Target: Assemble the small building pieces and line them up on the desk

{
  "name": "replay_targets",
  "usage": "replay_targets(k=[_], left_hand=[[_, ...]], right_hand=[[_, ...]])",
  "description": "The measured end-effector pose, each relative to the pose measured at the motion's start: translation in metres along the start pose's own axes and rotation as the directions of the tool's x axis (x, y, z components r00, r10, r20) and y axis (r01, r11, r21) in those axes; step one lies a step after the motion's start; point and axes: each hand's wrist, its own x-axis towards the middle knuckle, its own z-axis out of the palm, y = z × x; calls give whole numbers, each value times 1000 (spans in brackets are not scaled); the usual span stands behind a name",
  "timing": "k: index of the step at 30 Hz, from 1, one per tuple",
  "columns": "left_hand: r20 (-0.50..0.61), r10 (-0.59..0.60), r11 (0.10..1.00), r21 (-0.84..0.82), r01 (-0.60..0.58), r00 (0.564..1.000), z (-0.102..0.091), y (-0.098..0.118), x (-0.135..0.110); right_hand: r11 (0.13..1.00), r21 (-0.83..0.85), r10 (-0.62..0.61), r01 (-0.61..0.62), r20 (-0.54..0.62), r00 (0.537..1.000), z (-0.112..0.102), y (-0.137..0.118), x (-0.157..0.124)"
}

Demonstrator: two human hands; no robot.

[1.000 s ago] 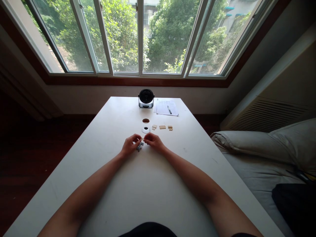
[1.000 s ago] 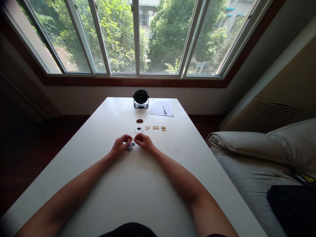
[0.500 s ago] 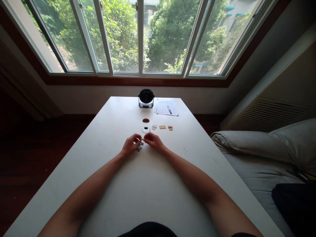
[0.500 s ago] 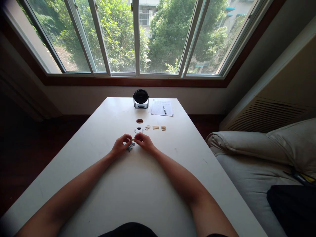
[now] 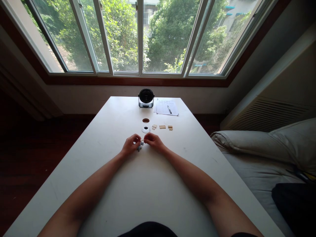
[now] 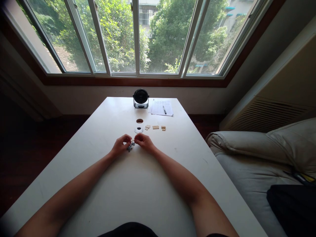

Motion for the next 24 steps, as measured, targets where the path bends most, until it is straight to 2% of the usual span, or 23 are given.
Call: replay_targets(k=[7, 16, 24], left_hand=[[36, -34, 999, 1, 34, 999, -2, -1, 0], [34, 6, 999, 34, -7, 999, -1, -3, 0], [3, 30, 997, 65, -31, 1000, -1, -2, 1]], right_hand=[[999, -32, -21, 20, -23, 1000, -1, -2, -1], [998, -55, -20, 17, -53, 998, -1, -7, -2], [997, -74, -19, 17, -28, 999, -1, -9, -2]])
